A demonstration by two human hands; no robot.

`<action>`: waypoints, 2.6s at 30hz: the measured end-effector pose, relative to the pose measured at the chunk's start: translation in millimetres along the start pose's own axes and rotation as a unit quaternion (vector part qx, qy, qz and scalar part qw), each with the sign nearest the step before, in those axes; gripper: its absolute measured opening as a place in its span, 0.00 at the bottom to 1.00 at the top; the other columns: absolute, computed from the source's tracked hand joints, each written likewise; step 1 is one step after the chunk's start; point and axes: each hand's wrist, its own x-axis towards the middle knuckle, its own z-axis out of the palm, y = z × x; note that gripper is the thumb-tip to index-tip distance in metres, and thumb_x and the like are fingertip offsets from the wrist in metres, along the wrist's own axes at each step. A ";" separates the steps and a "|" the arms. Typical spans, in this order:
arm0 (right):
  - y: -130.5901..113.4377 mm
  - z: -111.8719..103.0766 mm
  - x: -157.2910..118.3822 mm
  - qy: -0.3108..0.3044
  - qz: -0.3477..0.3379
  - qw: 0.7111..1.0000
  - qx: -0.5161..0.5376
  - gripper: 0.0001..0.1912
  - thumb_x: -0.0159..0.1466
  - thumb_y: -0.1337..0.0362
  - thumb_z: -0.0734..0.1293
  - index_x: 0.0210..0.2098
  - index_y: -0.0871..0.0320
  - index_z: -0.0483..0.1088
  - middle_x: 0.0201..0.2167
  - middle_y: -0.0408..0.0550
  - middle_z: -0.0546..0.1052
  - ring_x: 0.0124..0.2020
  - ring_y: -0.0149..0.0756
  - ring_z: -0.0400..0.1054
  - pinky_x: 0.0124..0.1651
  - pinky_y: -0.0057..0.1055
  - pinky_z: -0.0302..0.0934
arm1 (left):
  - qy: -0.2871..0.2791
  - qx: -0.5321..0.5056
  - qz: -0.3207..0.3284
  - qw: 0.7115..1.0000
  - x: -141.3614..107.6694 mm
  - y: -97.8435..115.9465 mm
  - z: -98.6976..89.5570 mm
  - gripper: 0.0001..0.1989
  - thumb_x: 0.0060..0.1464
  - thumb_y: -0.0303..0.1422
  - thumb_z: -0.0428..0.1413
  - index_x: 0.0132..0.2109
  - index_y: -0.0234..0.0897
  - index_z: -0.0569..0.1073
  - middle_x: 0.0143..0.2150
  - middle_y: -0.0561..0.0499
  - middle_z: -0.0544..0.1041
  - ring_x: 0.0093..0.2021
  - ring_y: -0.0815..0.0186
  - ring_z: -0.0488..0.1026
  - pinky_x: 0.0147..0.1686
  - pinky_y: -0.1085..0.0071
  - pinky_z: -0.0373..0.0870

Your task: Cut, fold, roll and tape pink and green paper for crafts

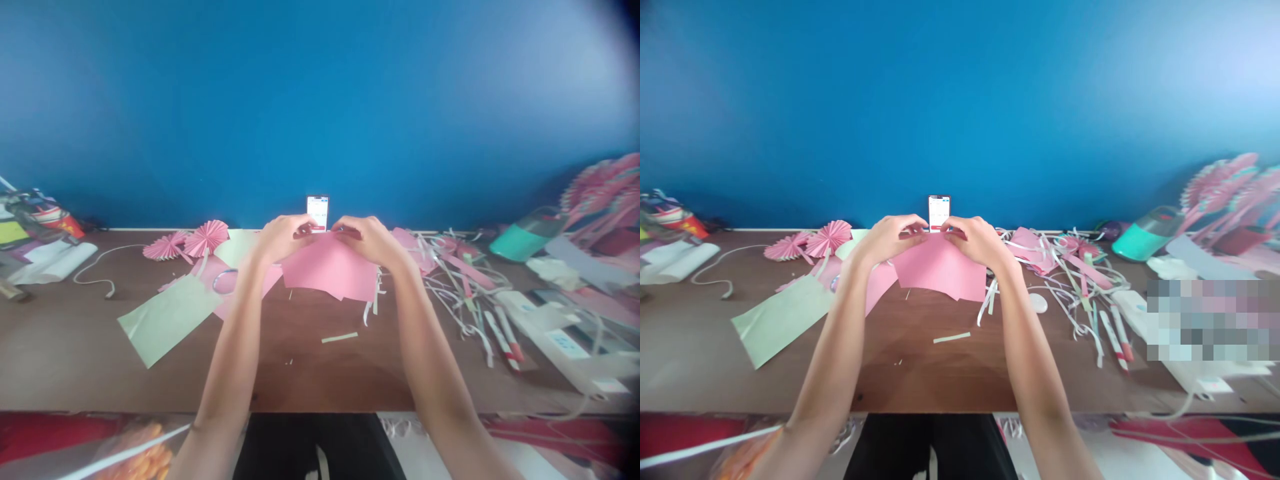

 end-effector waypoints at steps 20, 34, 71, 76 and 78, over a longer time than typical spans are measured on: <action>-1.9 2.0 2.2 0.012 0.024 0.999 -0.019 0.11 0.64 0.63 0.62 0.44 0.51 0.73 0.35 0.45 0.78 0.34 0.37 0.69 0.35 0.29 0.53 | -0.027 -0.072 0.023 0.997 5.4 1.5 8.9 0.12 0.59 0.36 0.52 0.42 0.39 0.79 0.41 0.48 0.81 0.40 0.62 0.75 0.40 0.68 0.68; -0.8 -3.7 -1.0 0.020 -0.015 0.999 0.043 0.10 0.64 0.67 0.62 0.38 0.55 0.76 0.41 0.48 0.78 0.41 0.39 0.70 0.42 0.33 0.59 | -0.067 -0.123 0.005 0.990 0.6 -2.6 -0.5 0.11 0.57 0.32 0.55 0.45 0.38 0.77 0.43 0.47 0.80 0.42 0.64 0.76 0.45 0.65 0.71; -12.6 1.7 3.5 0.045 0.007 0.996 0.071 0.14 0.65 0.58 0.63 0.46 0.53 0.75 0.33 0.44 0.79 0.27 0.31 0.64 0.32 0.30 0.54 | -0.039 0.055 -0.007 0.998 0.8 19.7 4.3 0.16 0.64 0.37 0.43 0.39 0.38 0.75 0.36 0.45 0.77 0.34 0.60 0.72 0.32 0.67 0.61; -9.7 9.2 7.7 0.085 0.015 0.993 0.078 0.11 0.65 0.61 0.62 0.40 0.55 0.76 0.32 0.44 0.78 0.26 0.31 0.62 0.31 0.29 0.53 | -0.022 0.050 -0.004 0.998 1.2 21.4 1.8 0.16 0.64 0.36 0.43 0.40 0.39 0.74 0.40 0.46 0.78 0.37 0.60 0.72 0.36 0.67 0.62; -7.6 8.0 7.0 0.097 0.011 0.991 0.095 0.11 0.65 0.61 0.62 0.38 0.56 0.76 0.34 0.46 0.78 0.29 0.33 0.65 0.33 0.30 0.55 | -0.031 0.008 0.009 0.999 -0.6 18.7 -2.0 0.17 0.66 0.39 0.41 0.45 0.41 0.73 0.44 0.48 0.78 0.41 0.60 0.73 0.39 0.67 0.64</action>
